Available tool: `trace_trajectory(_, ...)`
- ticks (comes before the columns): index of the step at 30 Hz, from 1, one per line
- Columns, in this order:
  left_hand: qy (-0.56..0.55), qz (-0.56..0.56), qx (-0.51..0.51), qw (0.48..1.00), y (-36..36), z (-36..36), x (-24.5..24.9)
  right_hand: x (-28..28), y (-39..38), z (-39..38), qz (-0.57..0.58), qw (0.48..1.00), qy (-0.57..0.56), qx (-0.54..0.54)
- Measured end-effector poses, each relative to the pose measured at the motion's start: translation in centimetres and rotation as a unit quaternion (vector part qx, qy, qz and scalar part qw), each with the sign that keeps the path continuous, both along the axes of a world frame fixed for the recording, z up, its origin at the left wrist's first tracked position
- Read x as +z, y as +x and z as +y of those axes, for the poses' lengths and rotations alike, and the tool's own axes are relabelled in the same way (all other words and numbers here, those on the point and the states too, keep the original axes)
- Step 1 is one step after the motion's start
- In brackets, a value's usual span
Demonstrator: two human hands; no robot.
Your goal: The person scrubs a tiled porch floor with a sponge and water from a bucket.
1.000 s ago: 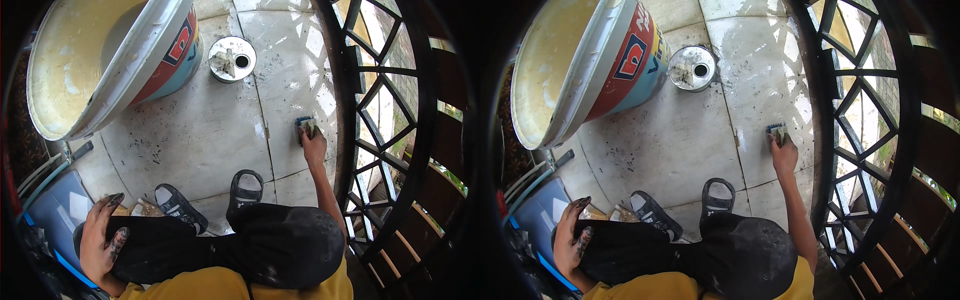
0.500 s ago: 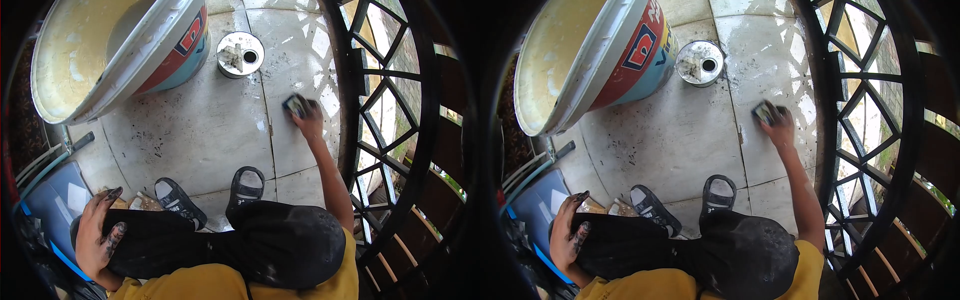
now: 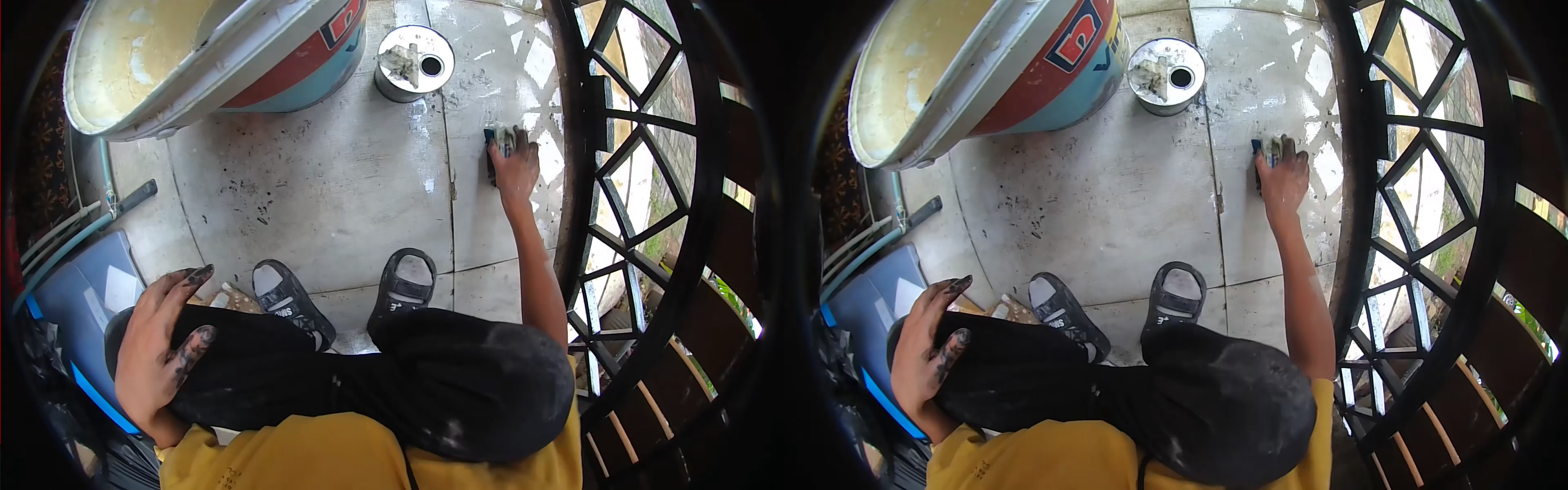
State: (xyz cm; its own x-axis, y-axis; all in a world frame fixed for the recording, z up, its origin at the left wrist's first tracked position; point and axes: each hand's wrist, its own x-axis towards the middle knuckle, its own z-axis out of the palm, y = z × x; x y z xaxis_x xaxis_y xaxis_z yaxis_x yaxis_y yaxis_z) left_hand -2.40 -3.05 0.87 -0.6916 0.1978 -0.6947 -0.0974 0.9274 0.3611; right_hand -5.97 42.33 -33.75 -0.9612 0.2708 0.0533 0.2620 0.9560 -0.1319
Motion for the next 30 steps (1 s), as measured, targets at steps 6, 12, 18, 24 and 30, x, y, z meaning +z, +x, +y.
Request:
trace_trajectory(6,0.063,-0.015,-0.014,0.998,1.0,-1.6,0.6,0.1,-0.9,0.7,-0.054,0.998,0.022,0.019)
trace_trajectory(12,0.004,0.02,0.001,1.0,1.4,-1.1,1.3,1.1,3.6,-0.8,-0.024,1.0,0.0,0.018)
trace_trajectory(18,0.04,0.022,0.016,0.999,0.9,-0.7,1.0,0.1,-1.5,-0.8,-0.027,0.999,0.01,0.019)
trace_trajectory(24,0.012,-0.007,0.019,1.0,1.2,-2.1,1.6,2.5,7.9,-0.8,-0.131,0.989,-0.036,0.057)
trace_trajectory(30,0.012,0.022,0.006,1.0,0.1,-0.5,0.9,0.3,-3.4,-0.6,-0.047,0.997,0.042,0.055)
